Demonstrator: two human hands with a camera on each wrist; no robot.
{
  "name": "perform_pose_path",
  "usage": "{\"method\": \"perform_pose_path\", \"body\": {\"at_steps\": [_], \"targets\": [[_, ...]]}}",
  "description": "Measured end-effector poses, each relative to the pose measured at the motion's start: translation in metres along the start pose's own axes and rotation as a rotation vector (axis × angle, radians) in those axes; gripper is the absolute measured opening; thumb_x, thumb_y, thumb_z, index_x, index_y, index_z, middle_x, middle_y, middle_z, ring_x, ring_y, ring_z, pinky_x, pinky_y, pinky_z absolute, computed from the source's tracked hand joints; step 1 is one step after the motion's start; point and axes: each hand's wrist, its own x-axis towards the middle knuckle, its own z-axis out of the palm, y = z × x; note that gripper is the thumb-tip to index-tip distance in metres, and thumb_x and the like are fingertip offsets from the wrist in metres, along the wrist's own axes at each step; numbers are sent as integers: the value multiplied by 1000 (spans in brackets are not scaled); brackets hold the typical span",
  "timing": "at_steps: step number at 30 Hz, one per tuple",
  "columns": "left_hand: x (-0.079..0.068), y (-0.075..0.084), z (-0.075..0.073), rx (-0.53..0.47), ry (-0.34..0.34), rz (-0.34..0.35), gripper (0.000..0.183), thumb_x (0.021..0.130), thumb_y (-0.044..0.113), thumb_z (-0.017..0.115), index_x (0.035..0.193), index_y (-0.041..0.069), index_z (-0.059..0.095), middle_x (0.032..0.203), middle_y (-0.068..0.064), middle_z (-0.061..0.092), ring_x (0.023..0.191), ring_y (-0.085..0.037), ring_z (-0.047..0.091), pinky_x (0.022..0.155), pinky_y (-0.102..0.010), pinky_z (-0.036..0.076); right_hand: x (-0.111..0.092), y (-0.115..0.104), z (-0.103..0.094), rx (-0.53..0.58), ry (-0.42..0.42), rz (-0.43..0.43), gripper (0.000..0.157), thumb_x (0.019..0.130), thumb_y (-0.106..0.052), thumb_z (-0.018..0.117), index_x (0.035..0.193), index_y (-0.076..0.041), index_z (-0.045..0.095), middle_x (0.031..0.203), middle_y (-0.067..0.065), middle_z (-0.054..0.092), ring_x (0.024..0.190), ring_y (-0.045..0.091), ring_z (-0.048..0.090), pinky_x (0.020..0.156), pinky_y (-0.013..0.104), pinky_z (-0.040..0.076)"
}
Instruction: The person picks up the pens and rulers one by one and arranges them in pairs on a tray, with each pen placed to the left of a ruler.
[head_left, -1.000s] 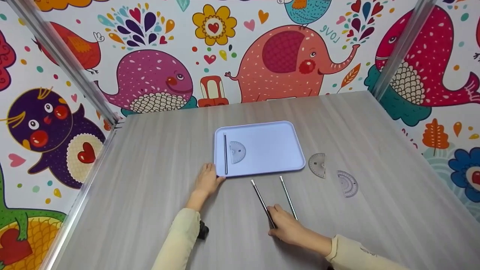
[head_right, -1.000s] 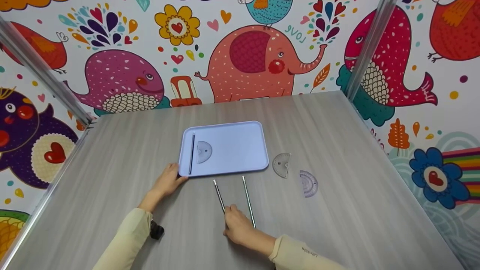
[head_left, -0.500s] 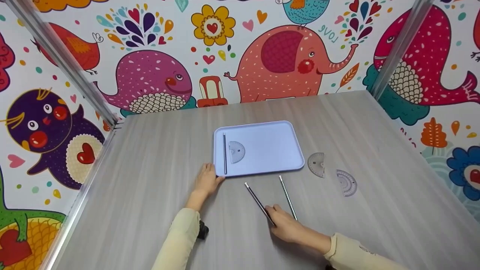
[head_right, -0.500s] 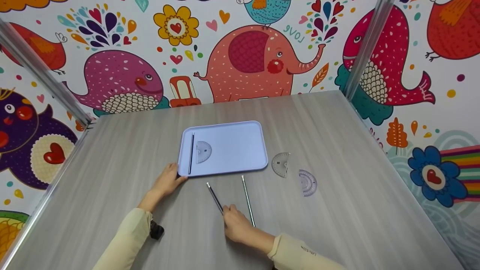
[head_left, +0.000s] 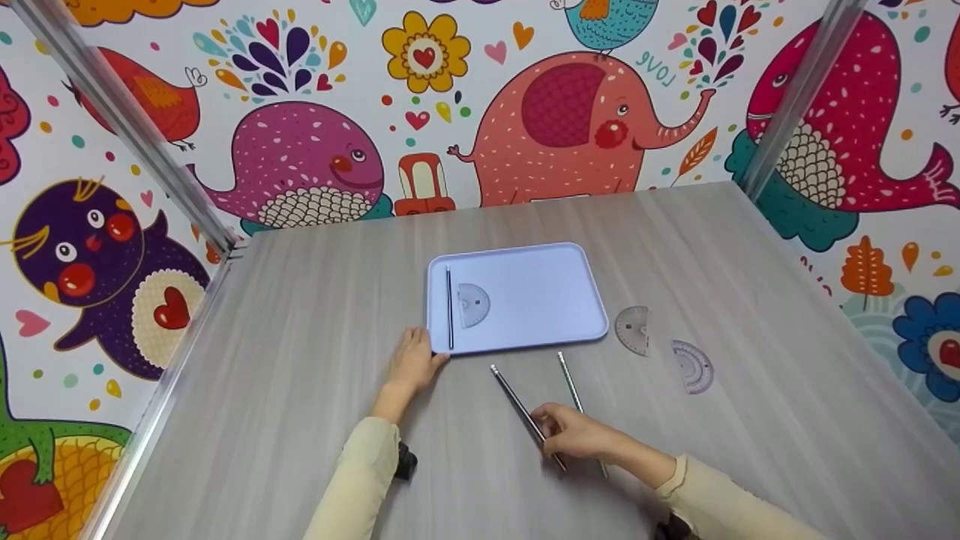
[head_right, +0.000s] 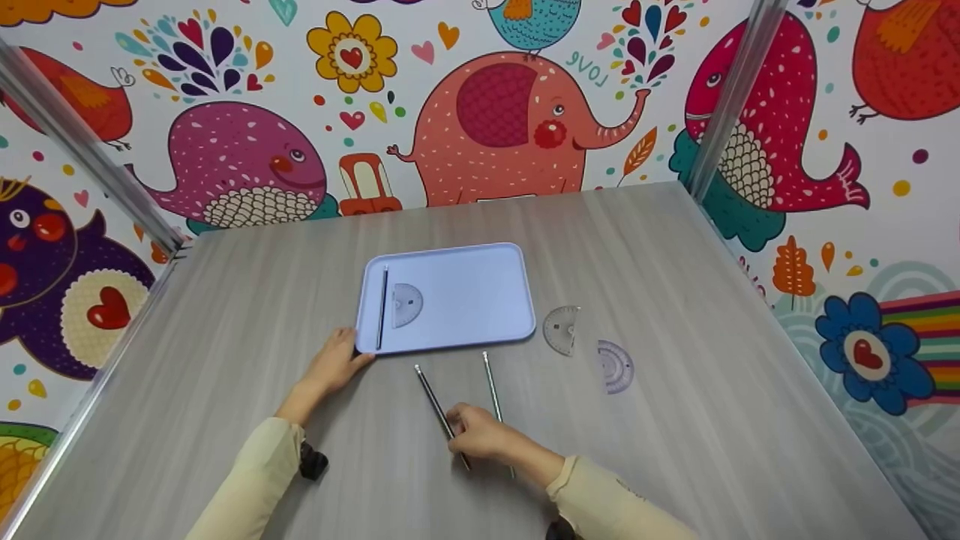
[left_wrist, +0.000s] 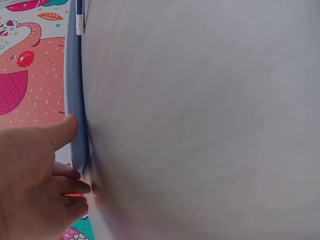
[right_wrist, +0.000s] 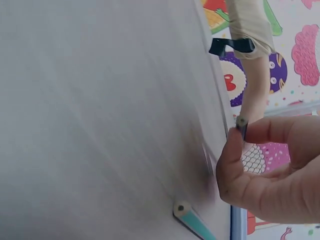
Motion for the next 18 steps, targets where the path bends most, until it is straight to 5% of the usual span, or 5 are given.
{"method": "perform_pose_path", "body": {"at_steps": [12,18], "targets": [[3,-1,2,-29,26,-5,59,87,23,60,125,-17,40,129,-33,41,126,-41,32,106,-44,26,3,3,-6,453,-82,191,43,71,6,50,113,14,44,76,-1,47,68,7,45,57,15,41],[3,0,2,-14,28,0,59,87,23,60,124,-18,39,129,-34,41,126,-41,32,107,-44,26,3,1,-8,537,-127,211,43,76,4,53,118,9,43,80,-2,51,71,6,50,60,17,44]]}}
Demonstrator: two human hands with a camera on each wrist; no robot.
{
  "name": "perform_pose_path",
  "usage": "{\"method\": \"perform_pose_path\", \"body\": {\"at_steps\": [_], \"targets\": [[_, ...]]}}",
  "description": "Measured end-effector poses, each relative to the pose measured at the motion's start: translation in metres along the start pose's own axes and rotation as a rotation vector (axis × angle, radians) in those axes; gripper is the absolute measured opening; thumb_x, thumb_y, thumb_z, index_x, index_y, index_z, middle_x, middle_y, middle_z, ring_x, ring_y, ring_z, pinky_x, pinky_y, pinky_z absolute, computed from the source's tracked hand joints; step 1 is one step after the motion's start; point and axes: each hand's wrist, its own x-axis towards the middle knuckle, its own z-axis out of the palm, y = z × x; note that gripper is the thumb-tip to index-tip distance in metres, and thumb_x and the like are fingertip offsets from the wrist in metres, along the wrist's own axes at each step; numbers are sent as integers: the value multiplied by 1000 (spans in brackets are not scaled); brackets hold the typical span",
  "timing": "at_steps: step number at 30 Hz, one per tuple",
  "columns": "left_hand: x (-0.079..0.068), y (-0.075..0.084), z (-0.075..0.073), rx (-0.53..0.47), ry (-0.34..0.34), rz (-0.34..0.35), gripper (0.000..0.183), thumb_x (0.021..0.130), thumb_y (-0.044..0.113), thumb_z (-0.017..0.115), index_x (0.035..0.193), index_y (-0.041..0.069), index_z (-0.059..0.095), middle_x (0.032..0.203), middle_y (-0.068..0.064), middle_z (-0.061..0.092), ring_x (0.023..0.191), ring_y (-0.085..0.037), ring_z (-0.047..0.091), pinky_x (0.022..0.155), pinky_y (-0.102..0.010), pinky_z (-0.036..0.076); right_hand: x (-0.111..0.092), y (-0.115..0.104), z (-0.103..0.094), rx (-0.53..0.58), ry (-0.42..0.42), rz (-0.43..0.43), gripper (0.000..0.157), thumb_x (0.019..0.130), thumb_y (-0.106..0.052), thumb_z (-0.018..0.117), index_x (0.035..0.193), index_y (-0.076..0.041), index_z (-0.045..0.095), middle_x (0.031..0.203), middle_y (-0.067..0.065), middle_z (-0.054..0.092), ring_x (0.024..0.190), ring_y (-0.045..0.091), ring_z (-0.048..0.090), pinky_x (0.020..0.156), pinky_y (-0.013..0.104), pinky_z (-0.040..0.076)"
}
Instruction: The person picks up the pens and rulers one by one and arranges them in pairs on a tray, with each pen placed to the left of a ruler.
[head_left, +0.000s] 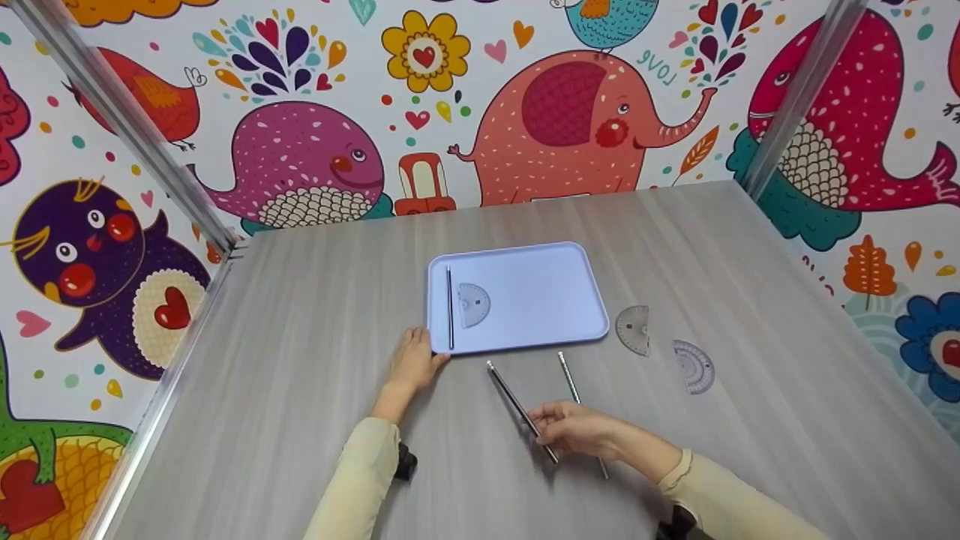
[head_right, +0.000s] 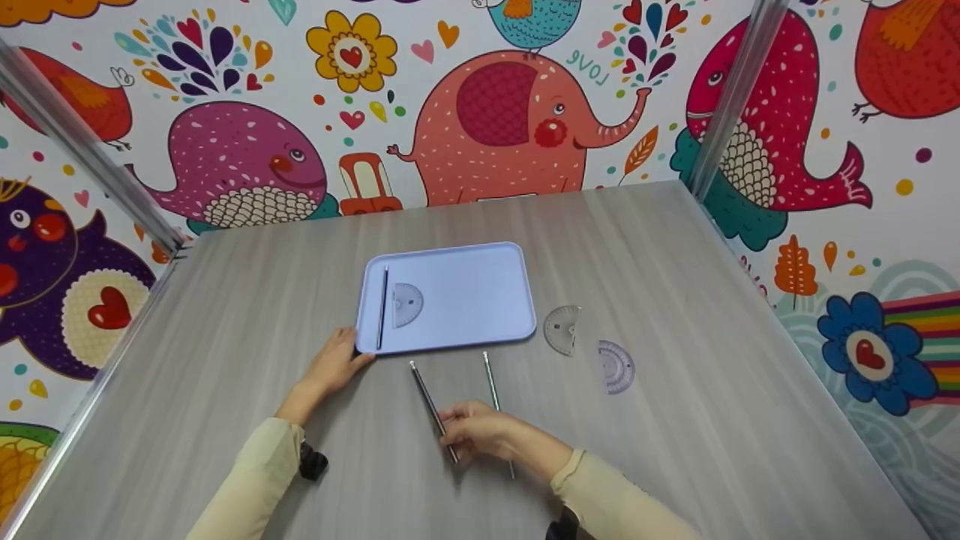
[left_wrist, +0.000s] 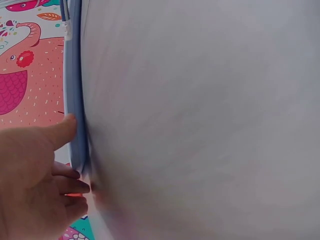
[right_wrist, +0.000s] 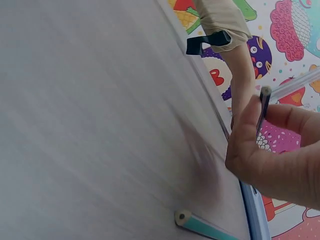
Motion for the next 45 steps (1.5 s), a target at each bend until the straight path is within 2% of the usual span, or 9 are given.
{"method": "perform_pose_path", "body": {"at_steps": [7,13,20,24,37,42,43,45], "targets": [[0,-1,0,1,-11,-4,61,88,24,58,127,-18,37,131,-33,39,127,-41,30,107,-44,24,0,-5,-3,47,-48,19,46,81,1,54,124,9,37,82,-3,53,72,4,54,59,18,46],[-1,0,0,-6,-20,-6,61,88,24,58,127,-19,36,131,-33,38,128,-41,29,108,-44,23,0,-9,-3,67,-70,5,46,82,-1,56,124,7,39,82,-5,54,71,3,54,59,18,47],[-2,-1,0,16,47,37,56,85,24,62,120,-17,44,120,-29,48,119,-39,39,102,-43,32,4,-13,0,85,-89,-4,45,84,-4,55,125,7,40,80,-6,57,69,3,54,61,20,48],[-1,-1,0,20,63,47,54,85,23,62,119,-16,45,117,-28,50,116,-38,41,101,-42,33,6,-14,2,97,-82,-5,46,84,-4,55,125,9,40,78,-5,56,67,3,54,59,20,49],[-1,0,1,1,0,7,59,89,23,57,126,-18,37,130,-33,40,126,-40,32,107,-44,25,15,-23,0,79,-51,-14,48,83,-3,55,126,10,37,75,-5,57,65,3,54,57,19,49],[1,-4,5,-38,32,23,57,88,22,59,124,-18,40,126,-33,43,123,-41,35,106,-45,27,19,-25,-1,60,-34,-13,48,83,-3,55,126,9,37,74,-5,57,63,3,54,58,19,49],[2,-8,9,-32,63,46,59,89,27,57,122,-19,40,123,-33,45,120,-41,37,106,-43,26,19,-26,-1,59,-30,-13,48,83,-3,55,126,9,37,75,-5,57,63,3,54,57,19,49],[2,-9,10,-28,70,52,60,88,28,58,121,-19,41,121,-33,46,119,-40,37,106,-42,27,21,-27,-2,56,-23,-14,47,83,-3,55,125,8,38,75,-5,57,62,3,54,58,19,49]]}}
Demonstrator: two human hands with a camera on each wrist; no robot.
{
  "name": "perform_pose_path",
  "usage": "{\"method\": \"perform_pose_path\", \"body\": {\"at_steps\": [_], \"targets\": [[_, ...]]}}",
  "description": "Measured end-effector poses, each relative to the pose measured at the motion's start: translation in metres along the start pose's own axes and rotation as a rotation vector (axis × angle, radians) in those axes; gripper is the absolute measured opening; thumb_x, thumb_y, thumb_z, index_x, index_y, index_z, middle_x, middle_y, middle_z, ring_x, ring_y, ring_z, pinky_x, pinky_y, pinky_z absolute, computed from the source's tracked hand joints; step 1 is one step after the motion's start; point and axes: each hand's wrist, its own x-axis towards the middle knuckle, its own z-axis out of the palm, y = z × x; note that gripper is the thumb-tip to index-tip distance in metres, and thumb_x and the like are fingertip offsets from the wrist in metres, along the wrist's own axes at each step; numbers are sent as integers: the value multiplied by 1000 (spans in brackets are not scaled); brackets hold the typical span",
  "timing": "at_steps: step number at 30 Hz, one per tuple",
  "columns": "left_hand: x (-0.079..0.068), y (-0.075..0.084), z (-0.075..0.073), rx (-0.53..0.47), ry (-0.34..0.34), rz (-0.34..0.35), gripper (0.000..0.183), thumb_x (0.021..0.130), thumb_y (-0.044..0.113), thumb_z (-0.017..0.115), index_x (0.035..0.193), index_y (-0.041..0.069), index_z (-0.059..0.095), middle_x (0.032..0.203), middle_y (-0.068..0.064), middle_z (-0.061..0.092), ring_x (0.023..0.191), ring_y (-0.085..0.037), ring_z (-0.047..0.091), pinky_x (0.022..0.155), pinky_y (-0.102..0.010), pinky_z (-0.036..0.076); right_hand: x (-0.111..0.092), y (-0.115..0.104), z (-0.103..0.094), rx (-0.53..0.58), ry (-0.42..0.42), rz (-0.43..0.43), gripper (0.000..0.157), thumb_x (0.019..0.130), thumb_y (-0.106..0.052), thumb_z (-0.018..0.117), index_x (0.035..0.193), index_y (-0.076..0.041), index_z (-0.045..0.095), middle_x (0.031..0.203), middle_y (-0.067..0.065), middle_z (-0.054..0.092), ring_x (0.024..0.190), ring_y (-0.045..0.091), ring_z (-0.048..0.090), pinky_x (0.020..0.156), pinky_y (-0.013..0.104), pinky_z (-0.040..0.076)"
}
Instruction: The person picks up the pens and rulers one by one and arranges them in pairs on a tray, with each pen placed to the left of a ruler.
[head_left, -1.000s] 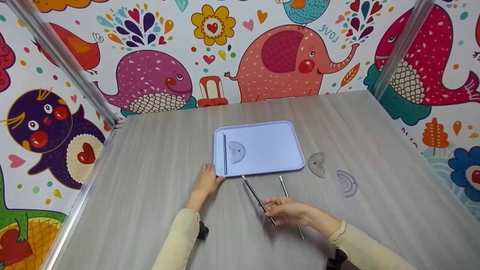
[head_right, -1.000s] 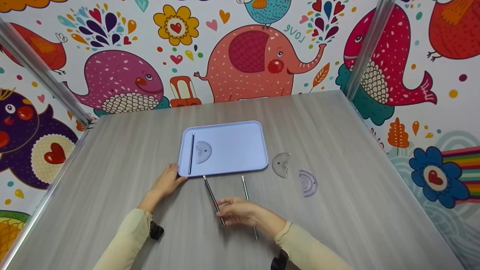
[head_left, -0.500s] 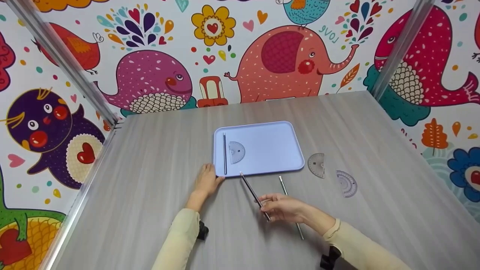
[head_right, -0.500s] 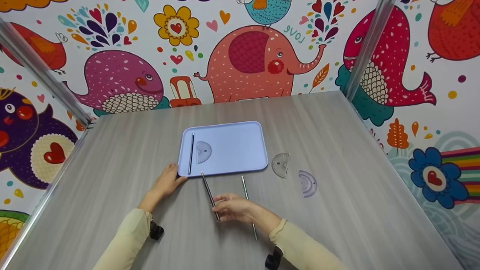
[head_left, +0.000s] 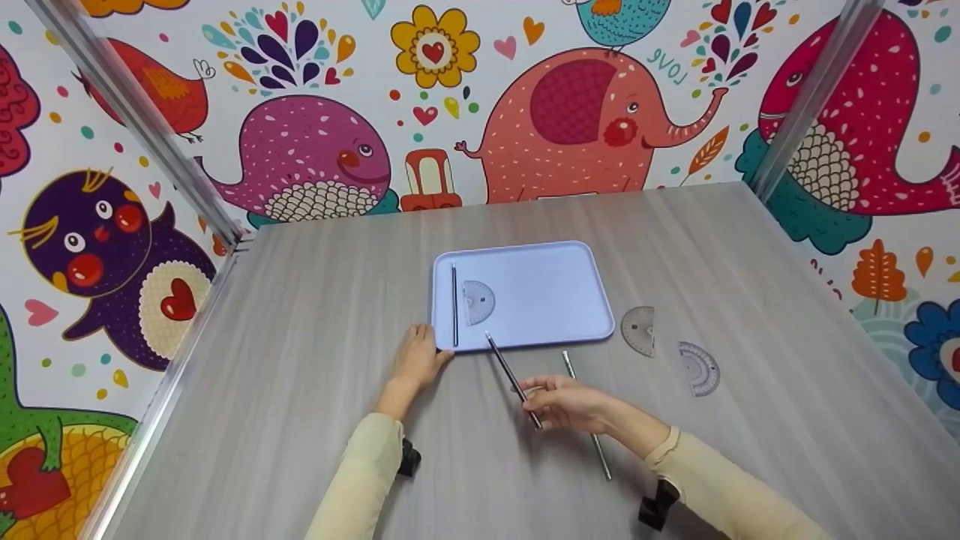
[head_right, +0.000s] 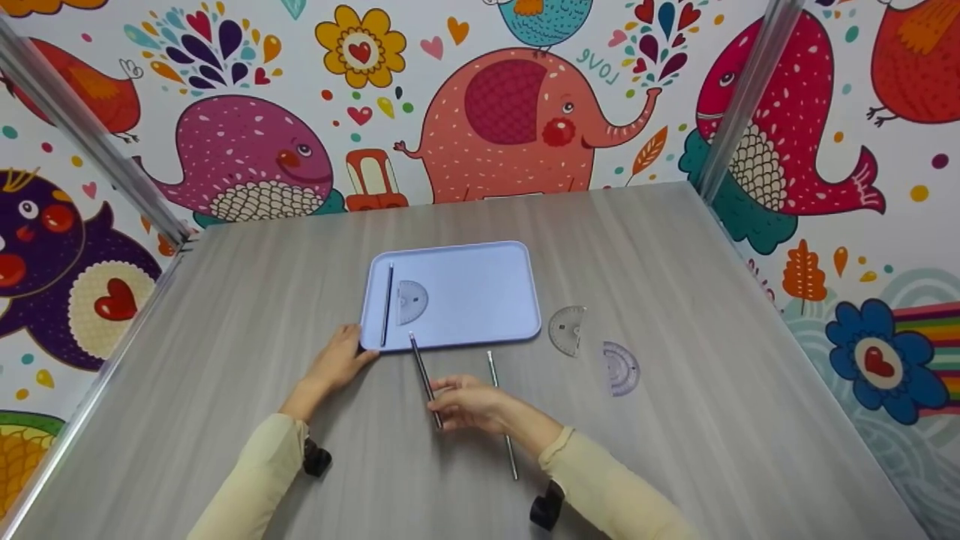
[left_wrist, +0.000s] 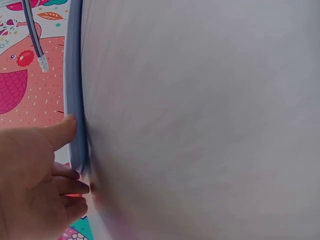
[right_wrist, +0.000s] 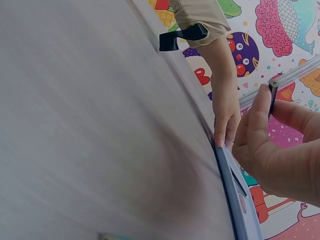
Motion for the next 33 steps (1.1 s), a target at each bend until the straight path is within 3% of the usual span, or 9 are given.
{"method": "perform_pose_path", "body": {"at_steps": [4,5,13,33], "targets": [[-1,1,-1,-6,-4,2,60,89,27,58,122,-20,39,122,-34,45,120,-41,36,106,-43,27,4,-3,-1,-4,14,0,46,83,-3,55,125,8,37,75,-5,57,62,3,53,57,19,49],[-2,4,-4,-18,-32,-20,59,87,22,60,123,-20,38,124,-34,43,122,-41,34,105,-44,27,5,-3,-1,-4,16,-1,46,83,-2,54,125,7,37,75,-5,57,62,3,53,56,19,48],[-4,11,-11,35,-64,-45,60,89,24,58,127,-18,37,129,-33,40,125,-40,33,106,-43,27,13,-9,-4,6,17,-18,49,84,-1,53,128,11,34,75,-6,56,62,3,53,55,17,49],[-3,9,-6,20,-67,-79,62,88,25,59,127,-17,37,131,-32,40,127,-39,31,107,-43,26,43,-36,-2,45,71,-36,39,86,0,51,122,6,38,77,-2,56,63,6,53,57,19,49]]}}
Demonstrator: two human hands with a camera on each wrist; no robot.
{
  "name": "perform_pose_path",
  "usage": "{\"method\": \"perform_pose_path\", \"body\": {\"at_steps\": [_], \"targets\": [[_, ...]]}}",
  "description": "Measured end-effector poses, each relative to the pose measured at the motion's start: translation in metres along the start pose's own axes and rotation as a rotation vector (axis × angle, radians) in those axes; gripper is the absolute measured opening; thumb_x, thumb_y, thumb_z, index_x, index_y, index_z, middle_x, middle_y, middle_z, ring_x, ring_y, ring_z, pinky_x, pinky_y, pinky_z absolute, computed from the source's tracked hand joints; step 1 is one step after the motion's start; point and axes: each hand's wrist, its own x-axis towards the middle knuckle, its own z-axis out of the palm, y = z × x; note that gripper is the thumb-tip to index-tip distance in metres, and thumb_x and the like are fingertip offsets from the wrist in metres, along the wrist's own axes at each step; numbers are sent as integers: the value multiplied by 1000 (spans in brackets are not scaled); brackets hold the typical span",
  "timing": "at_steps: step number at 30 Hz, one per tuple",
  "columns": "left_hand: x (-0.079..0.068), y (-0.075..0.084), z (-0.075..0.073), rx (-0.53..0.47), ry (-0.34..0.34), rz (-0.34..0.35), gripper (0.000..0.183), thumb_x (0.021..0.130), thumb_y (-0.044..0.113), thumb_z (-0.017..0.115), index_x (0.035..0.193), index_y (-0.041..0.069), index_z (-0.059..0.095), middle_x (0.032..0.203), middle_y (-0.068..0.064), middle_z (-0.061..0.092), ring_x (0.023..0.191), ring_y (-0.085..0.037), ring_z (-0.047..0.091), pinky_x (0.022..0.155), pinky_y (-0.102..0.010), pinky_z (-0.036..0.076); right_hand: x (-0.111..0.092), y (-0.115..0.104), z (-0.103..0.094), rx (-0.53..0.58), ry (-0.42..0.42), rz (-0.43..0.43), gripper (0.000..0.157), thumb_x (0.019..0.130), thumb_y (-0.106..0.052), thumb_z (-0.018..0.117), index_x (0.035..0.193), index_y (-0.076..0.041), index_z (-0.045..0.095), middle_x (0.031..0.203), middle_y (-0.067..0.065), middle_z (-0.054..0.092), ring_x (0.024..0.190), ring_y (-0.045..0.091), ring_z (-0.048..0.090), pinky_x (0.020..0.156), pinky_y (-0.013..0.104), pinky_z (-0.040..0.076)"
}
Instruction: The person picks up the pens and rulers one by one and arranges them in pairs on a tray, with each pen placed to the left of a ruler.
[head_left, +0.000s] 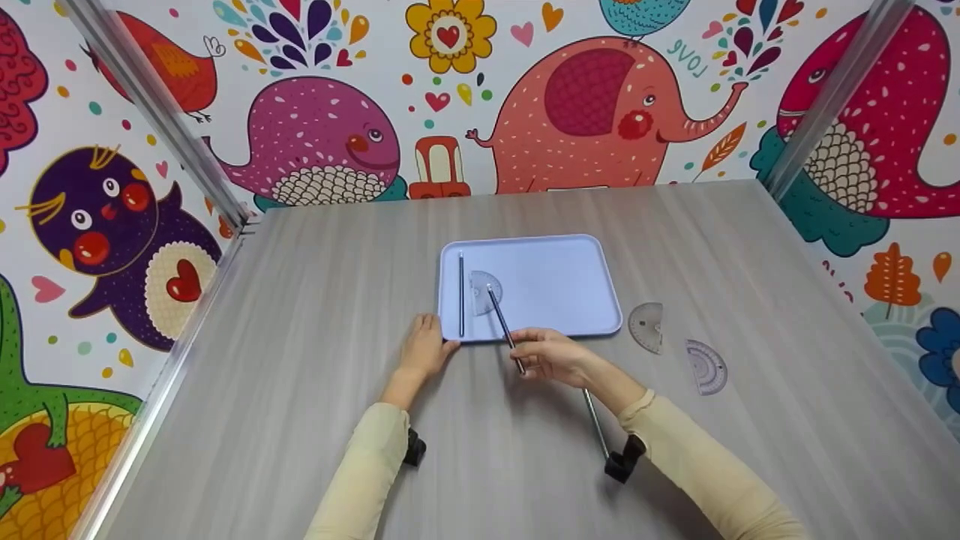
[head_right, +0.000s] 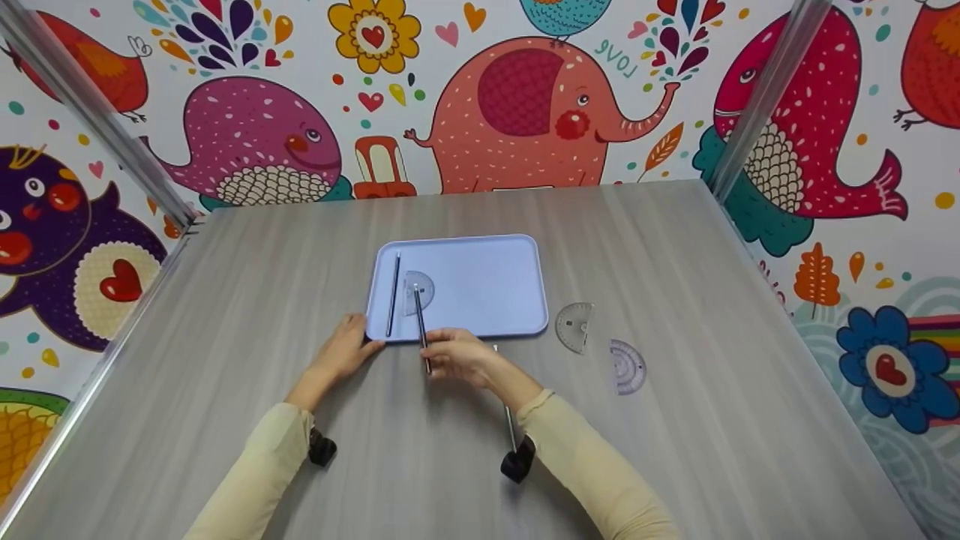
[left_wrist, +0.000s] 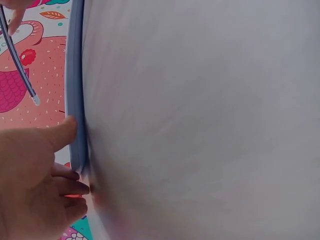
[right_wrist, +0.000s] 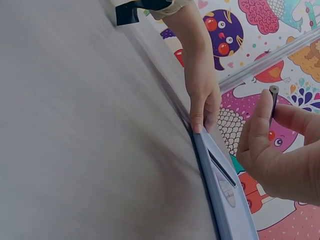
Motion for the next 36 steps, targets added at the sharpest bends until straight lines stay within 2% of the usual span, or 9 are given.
{"method": "perform_pose_path", "body": {"at_steps": [11,23,36], "targets": [[1,3,-2,5,-16,-5,62,88,25,58,127,-17,37,132,-32,39,128,-39,30,107,-43,25,9,-13,-5,8,38,5,53,86,0,51,133,9,28,77,-2,55,62,6,53,57,18,49],[1,2,-2,-7,-30,-20,62,88,25,58,128,-17,36,133,-32,37,129,-40,27,109,-42,23,19,-26,-4,-19,71,0,54,87,-1,51,134,8,28,76,-2,55,60,5,53,58,19,50],[0,3,-1,12,-6,1,63,88,25,59,127,-19,37,132,-33,38,128,-41,29,108,-43,24,43,-32,-16,30,158,17,48,86,4,49,130,7,30,71,-1,52,56,6,52,51,17,49]]}}
